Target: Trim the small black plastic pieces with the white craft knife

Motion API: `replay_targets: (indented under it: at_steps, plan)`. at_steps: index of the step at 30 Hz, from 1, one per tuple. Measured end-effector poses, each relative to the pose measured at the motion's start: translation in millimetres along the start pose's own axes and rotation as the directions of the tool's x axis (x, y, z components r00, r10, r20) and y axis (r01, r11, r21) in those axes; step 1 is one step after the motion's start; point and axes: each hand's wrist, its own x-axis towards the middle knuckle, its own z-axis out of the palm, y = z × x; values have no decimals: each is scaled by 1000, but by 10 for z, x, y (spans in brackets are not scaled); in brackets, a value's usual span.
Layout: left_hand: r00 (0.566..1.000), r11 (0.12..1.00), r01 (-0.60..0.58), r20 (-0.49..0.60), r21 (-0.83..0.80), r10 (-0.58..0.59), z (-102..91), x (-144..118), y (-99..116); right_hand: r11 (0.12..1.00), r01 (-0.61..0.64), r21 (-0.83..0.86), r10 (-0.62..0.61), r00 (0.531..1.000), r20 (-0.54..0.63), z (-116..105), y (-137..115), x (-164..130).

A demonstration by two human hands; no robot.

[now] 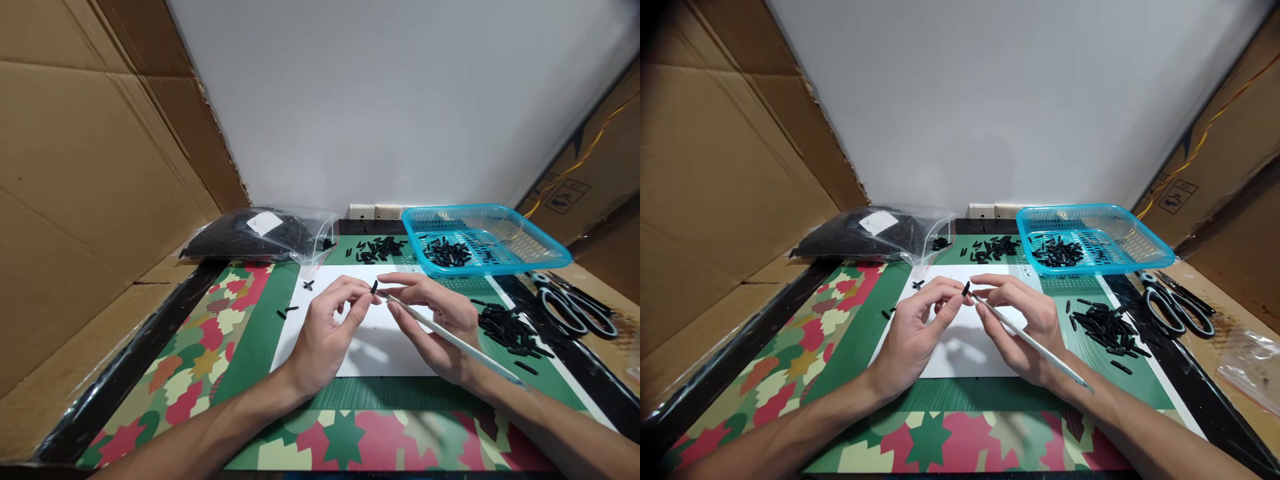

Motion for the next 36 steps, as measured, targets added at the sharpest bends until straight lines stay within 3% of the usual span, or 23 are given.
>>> replay_targets:
  at_steps: [8, 13, 15, 17, 20, 23, 27, 31, 34, 36]
  plan:
    - [997, 999, 18, -74, 30, -16, -19, 17, -77, 987, 16, -160, -13, 1000, 16, -43, 60, 92]
    - [996, 998, 18, -91, 60, -12, -45, 50, -114, 984, -56, -171, 55, 998, -8, -25, 108, 98]
    - [996, 996, 17, -86, 83, -10, -47, 62, -113, 980, -25, -198, 24, 1000, -8, -35, 125, 104]
    - [996, 996, 16, -88, 92, -8, -50, 69, -110, 948, 67, -311, -47, 996, 70, -65, 176, 113]
    - [996, 994, 15, -94, 109, -5, -62, 69, -106, 788, 305, -535, -124, 929, 348, -118, 316, 114]
    - [996, 991, 15, -88, 135, -3, -74, 70, -103, 650, 481, -588, -108, 825, 555, -126, 430, 89]
    - [997, 989, 13, -75, 150, -2, -74, 74, -108, 573, 574, -585, -91, 754, 651, -70, 403, 56]
    - [997, 989, 29, -72, 143, -19, -72, 83, -116, 499, 630, -595, -101, 724, 683, -55, 312, 73]
    - [996, 989, 60, -67, 134, -51, -77, 92, -118, 514, 614, -599, -117, 742, 660, -77, 288, 95]
    - [996, 989, 76, -61, 129, -68, -79, 97, -118, 637, 481, -603, -101, 827, 552, -87, 283, 101]
